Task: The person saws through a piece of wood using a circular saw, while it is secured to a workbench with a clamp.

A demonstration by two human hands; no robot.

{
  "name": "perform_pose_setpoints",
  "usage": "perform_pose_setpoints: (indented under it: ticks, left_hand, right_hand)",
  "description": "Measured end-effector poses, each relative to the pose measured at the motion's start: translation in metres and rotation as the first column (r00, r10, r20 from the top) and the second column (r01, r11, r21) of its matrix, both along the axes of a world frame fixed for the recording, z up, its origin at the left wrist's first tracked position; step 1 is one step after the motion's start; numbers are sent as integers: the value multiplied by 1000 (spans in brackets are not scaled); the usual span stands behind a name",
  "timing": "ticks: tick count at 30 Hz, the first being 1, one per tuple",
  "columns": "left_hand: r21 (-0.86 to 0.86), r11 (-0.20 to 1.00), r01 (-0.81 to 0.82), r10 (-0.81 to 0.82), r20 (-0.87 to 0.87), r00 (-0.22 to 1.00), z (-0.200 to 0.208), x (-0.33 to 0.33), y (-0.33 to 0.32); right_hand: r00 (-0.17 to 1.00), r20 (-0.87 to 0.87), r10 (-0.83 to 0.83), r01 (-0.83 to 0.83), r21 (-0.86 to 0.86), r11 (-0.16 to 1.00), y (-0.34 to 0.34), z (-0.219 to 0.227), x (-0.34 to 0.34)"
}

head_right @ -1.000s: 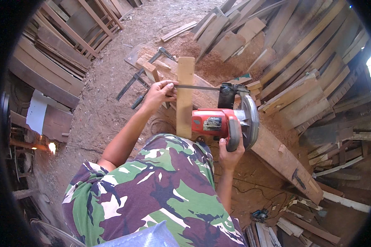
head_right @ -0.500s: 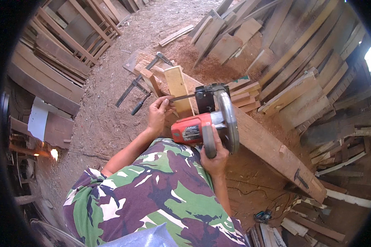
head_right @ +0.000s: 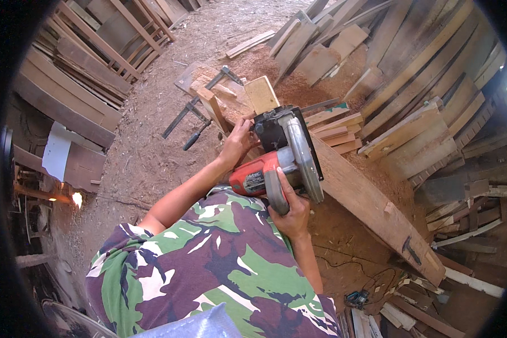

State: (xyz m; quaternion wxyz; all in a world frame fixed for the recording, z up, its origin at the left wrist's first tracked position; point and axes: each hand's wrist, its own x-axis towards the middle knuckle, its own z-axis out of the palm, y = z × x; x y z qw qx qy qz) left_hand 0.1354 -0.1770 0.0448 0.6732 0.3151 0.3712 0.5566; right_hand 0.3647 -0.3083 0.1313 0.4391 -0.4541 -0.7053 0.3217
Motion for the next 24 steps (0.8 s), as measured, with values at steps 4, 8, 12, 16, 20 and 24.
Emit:
perform_pose_setpoints:
  ticks: [4, 8, 12, 16, 20, 24]
  left_hand:
    - [17, 997, 82, -82, 33, 996, 30, 13, -3]
    - [38, 982, 185, -188, 276, 942, 32, 4, 5]
    - [-18, 991, 136, -123, 317, 940, 33, 7, 0]
    - [-47, 995, 87, -70, 281, 957, 27, 12, -4]
    - [-114, 993, 26, -3, 195, 981, 18, 18, -6]
    - [-289, 957, -19, 67, 156, 985, -11, 29, 4]
  right_hand:
    - [995, 88, 36, -39, 32, 999, 3, 5, 5]
    - [956, 289, 53, -117, 207, 971, 9, 12, 10]
    - [878, 460, 131, -215, 137, 967, 16, 15, 30]
    - [850, 502, 160, -260, 135, 956, 24, 6, 44]
    - [866, 483, 125, -225, 154, 962, 30, -2, 46]
    - [912, 391, 125, -178, 104, 978, 44, -8, 46]
